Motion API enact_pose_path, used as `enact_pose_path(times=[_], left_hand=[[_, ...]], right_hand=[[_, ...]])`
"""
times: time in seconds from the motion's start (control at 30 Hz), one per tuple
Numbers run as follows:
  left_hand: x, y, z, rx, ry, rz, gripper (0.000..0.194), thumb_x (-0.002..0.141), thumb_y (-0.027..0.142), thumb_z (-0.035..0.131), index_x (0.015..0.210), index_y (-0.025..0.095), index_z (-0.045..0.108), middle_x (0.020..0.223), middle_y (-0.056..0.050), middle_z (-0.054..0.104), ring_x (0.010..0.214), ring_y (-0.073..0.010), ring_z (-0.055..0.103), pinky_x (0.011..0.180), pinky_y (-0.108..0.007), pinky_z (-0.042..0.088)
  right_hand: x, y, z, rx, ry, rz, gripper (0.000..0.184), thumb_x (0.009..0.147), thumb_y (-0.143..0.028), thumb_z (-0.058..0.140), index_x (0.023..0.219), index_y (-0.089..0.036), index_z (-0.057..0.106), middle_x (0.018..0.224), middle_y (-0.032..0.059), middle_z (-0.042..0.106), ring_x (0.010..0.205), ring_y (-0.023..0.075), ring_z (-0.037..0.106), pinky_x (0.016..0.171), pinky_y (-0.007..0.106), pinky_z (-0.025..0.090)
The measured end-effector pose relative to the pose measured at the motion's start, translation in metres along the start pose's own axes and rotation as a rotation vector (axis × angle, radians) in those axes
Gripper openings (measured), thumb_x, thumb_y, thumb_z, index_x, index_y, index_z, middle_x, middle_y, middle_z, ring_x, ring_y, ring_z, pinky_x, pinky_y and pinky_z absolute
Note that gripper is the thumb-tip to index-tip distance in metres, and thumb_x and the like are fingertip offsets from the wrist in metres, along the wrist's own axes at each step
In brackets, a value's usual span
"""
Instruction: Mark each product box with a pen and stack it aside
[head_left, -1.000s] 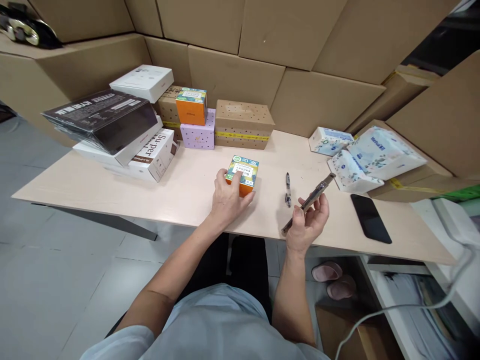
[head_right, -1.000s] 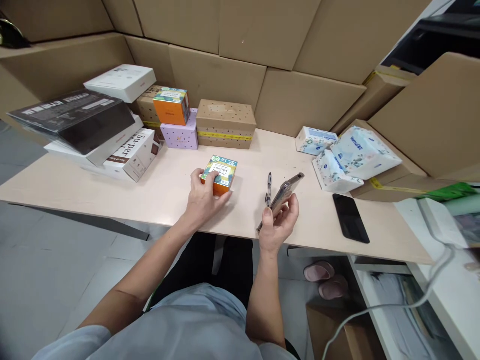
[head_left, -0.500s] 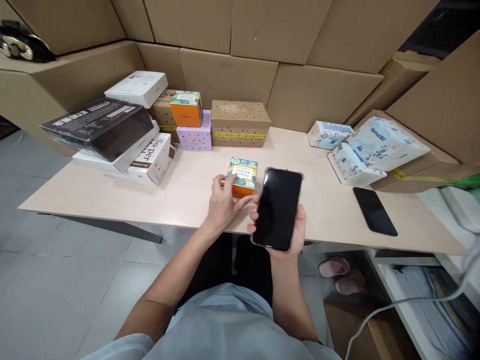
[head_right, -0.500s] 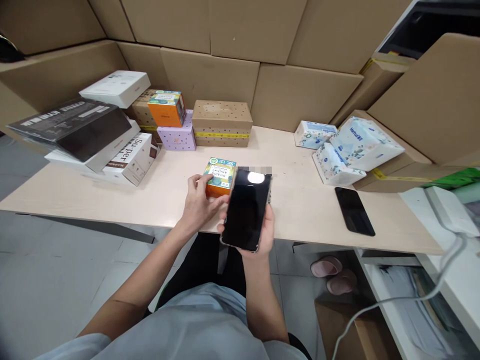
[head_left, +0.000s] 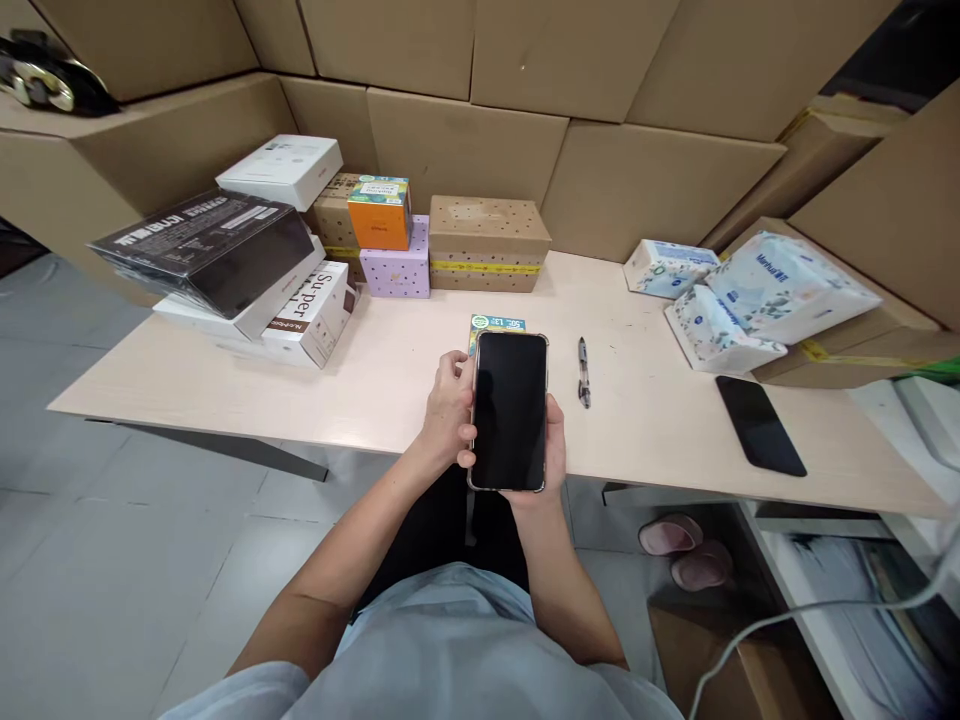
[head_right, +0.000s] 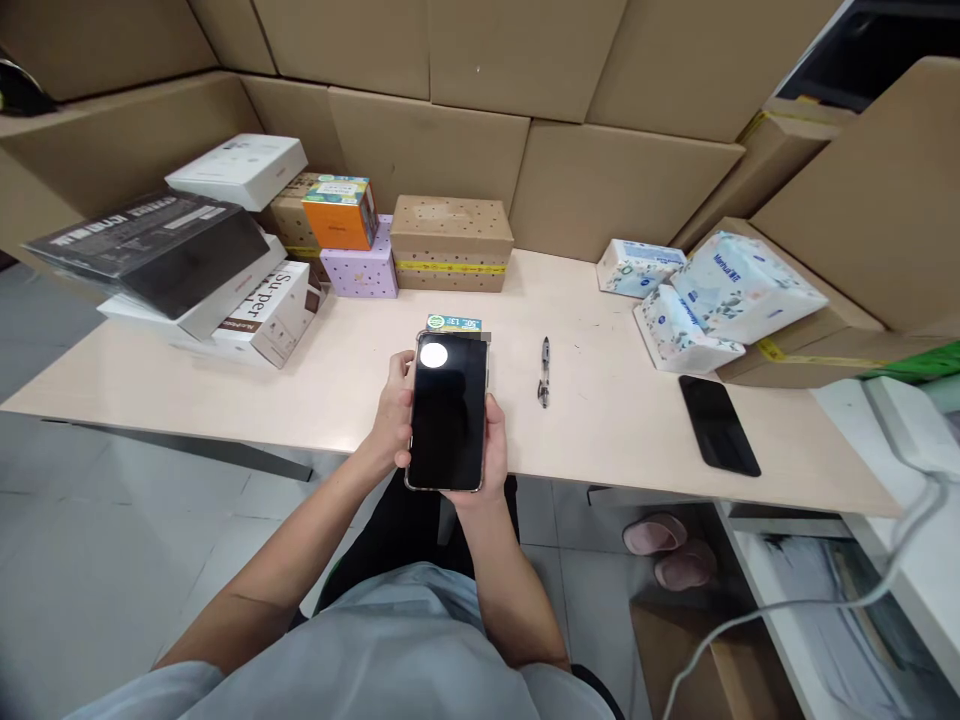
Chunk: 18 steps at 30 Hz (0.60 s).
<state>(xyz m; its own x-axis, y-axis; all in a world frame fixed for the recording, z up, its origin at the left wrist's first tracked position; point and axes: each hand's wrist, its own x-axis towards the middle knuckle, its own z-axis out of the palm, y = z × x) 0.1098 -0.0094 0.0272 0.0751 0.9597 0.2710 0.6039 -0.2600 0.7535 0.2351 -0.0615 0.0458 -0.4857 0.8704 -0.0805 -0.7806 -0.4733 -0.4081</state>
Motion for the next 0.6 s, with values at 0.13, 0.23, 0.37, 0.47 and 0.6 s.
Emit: enact_pose_path(times=[0.13,0.23,0.37,0.47,0.6], left_hand=[[-0.002,0.0,0.001,0.08,-0.004,0.051,0.033,0.096,0.023,0.051,0.128,0.03,0.056,0.13,-0.01,0.05,0.113,-0.0251,0.059,0.085,-0.037,0.058],[-0.003,-0.002,0.005,0.091,0.033,0.103,0.045,0.095,0.027,0.056,0.14,0.028,0.052,0.134,-0.013,0.048,0.112,-0.0252,0.06,0.086,-0.038,0.058],[-0.002,-0.002,0.006,0.094,0.065,0.115,0.045,0.094,0.028,0.059,0.138,0.027,0.053,0.133,-0.014,0.049,0.108,-0.0248,0.061,0.081,-0.038,0.058],[-0.002,0.002,0.004,0.082,0.034,0.084,0.035,0.096,0.023,0.053,0.13,0.03,0.057,0.13,-0.011,0.051,0.111,-0.0243,0.06,0.082,-0.036,0.058],[0.001,0.002,0.003,0.033,0.007,-0.009,0.012,0.098,0.025,0.052,0.109,0.027,0.057,0.118,-0.007,0.054,0.101,-0.0221,0.061,0.074,-0.034,0.057]], right_hand=[[-0.004,-0.01,-0.002,-0.03,-0.015,-0.078,0.066,0.092,-0.073,0.043,0.132,-0.025,0.066,0.134,0.0142,0.069,0.108,0.0296,0.064,0.083,0.053,0.058],[-0.007,-0.019,-0.005,-0.05,-0.003,-0.141,0.066,0.093,-0.073,0.042,0.13,-0.024,0.066,0.129,0.0133,0.07,0.1,0.0261,0.063,0.078,0.047,0.058],[-0.009,-0.021,-0.005,-0.048,-0.008,-0.13,0.067,0.093,-0.074,0.041,0.13,-0.024,0.066,0.126,0.0125,0.071,0.093,0.023,0.062,0.073,0.043,0.057],[-0.007,-0.014,-0.003,-0.049,-0.023,-0.082,0.067,0.093,-0.074,0.04,0.132,-0.025,0.065,0.13,0.0138,0.07,0.094,0.0243,0.063,0.076,0.046,0.058],[-0.004,-0.004,0.002,-0.024,-0.002,-0.041,0.063,0.094,-0.071,0.041,0.132,-0.027,0.065,0.127,0.0124,0.073,0.088,0.0233,0.064,0.074,0.046,0.058]])
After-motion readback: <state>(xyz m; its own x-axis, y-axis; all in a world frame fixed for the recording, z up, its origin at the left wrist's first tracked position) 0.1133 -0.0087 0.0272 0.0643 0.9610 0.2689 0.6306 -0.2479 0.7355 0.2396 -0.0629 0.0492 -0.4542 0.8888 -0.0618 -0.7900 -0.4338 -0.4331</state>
